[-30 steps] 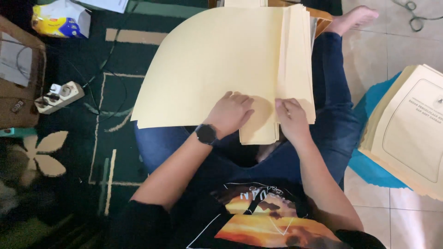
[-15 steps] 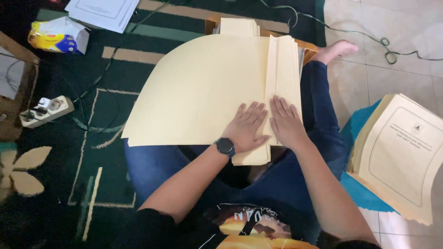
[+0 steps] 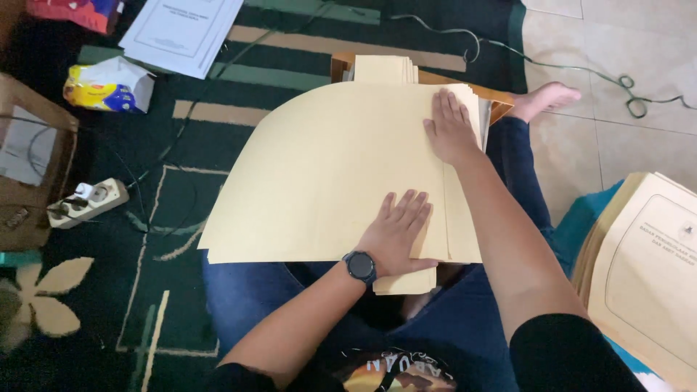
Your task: The person sits on the floor and repeatedly folds large beige sheets of paper in half by hand. They smooth the crease with both hands and place the folded sheet onto a growing stack on their lap. The task continues with the same folding and stacking motion throughout the clip.
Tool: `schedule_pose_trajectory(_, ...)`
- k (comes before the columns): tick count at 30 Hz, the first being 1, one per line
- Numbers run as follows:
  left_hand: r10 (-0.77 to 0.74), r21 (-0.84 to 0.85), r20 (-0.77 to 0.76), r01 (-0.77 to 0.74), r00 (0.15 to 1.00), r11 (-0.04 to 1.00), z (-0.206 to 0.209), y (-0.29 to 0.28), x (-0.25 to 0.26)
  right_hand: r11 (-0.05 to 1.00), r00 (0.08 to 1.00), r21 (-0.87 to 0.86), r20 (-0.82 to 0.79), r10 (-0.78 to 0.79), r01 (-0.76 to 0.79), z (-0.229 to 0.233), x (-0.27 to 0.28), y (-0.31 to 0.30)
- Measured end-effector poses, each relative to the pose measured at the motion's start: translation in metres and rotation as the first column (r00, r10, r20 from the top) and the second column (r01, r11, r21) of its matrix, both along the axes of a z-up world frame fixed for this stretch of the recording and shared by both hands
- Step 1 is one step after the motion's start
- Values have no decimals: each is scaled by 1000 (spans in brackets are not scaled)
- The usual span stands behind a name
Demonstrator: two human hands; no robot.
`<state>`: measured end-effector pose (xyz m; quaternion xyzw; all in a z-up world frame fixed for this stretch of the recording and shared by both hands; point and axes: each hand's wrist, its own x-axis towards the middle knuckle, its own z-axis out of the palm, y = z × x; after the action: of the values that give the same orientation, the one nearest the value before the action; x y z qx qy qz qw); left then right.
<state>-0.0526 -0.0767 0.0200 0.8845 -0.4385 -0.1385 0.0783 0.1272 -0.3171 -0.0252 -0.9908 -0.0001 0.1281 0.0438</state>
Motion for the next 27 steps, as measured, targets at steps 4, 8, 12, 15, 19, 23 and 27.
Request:
schedule_pose_trajectory(4, 17, -49, 2, -17, 1000, 999, -14, -1, -4, 1000, 1000, 5, -4, -7, 7, 12, -70, 14)
schedule_pose_trajectory(8, -4, -264, 220, 63, 975, 962, -45, -2, -20, 994, 999, 102, 3, 45, -45, 1, -146, 4)
schedule_pose_trajectory(12, 213, -426, 257, -88, 943, 901, -9, 12, -47, 696, 980, 716, 98, -172, 50, 54, -235, 12)
schedule_pose_trajectory(15, 222, -631, 133, -90, 966, 771, 23, 40, -51, 426, 770, 904, 247, -588, 35, 51, -276, -1)
schedule_pose_trajectory(19, -73, -777, -157, -78, 985, 625, 96, 77, -82, 220, 686, 974, 124, -717, 54, 33, -286, -20)
schedule_pose_trajectory(23, -105, -801, -492, -402, 864, 444, 115, 103, -101, 48, 717, 999, 18, -697, 22, 17, -287, -36)
schedule_pose_trajectory(27, 36, -649, -754, -753, 656, 109, 68, 127, -93, -147, 780, 989, -80, -621, -16, 10, -269, -47)
